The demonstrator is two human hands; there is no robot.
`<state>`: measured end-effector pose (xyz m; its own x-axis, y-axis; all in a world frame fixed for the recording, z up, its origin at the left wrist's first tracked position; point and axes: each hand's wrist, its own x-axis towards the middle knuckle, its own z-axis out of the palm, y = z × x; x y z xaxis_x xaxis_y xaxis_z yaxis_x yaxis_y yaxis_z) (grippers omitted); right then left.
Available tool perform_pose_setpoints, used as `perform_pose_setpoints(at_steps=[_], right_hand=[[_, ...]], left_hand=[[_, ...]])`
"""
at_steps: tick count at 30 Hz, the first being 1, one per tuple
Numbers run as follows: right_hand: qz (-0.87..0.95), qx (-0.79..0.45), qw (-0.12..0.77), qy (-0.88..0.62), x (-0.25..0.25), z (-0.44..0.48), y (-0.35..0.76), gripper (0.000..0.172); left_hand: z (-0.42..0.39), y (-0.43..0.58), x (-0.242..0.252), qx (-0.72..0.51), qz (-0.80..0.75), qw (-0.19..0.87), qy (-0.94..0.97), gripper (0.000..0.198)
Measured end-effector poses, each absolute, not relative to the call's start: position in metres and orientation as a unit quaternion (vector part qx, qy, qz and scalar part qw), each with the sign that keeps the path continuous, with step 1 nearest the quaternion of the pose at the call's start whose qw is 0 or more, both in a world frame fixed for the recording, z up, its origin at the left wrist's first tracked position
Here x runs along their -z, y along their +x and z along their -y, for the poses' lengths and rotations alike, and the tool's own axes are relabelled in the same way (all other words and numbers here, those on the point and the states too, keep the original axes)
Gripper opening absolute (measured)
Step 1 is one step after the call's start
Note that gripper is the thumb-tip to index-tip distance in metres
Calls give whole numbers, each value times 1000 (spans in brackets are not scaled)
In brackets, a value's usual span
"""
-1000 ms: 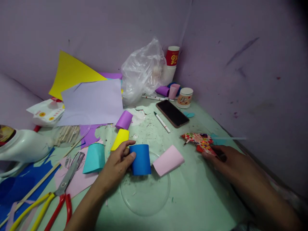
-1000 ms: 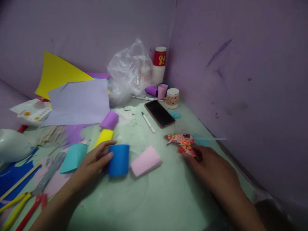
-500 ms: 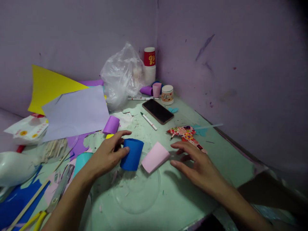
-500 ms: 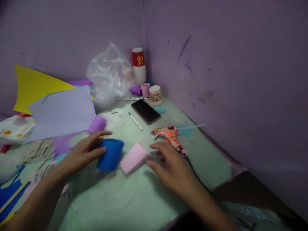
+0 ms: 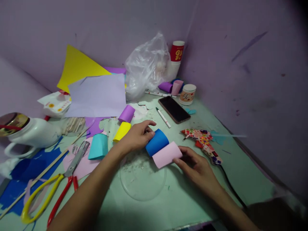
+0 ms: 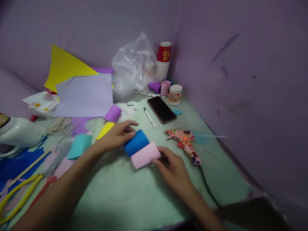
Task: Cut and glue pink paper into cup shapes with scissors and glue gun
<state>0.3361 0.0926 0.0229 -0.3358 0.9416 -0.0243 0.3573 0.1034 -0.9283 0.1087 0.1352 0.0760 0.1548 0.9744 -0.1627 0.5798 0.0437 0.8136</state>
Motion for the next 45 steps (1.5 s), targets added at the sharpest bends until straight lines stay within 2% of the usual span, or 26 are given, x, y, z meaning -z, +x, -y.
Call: perform_pose_setpoints(at_steps=[5, 11, 16, 26, 45], right_hand=[[666, -458, 317, -496, -25, -93, 333, 24], [670, -457, 312, -495, -23, -94, 332, 24], [678, -453, 311, -489, -21, -96, 331, 24], [674, -439, 333, -493, -32, -98, 325, 12], [667, -448, 321, -501, -35, -100, 324, 19]], left_hand=[[-129, 109, -68, -242, -606, 388, 651, 36], [-114, 102, -72, -218, -607, 403, 650, 51], [-108, 106, -73, -217, -617, 408, 637, 45], [-107, 105, -71, -240, -635, 405, 612, 44], [-100, 97, -55, -260, -645, 370, 616, 50]])
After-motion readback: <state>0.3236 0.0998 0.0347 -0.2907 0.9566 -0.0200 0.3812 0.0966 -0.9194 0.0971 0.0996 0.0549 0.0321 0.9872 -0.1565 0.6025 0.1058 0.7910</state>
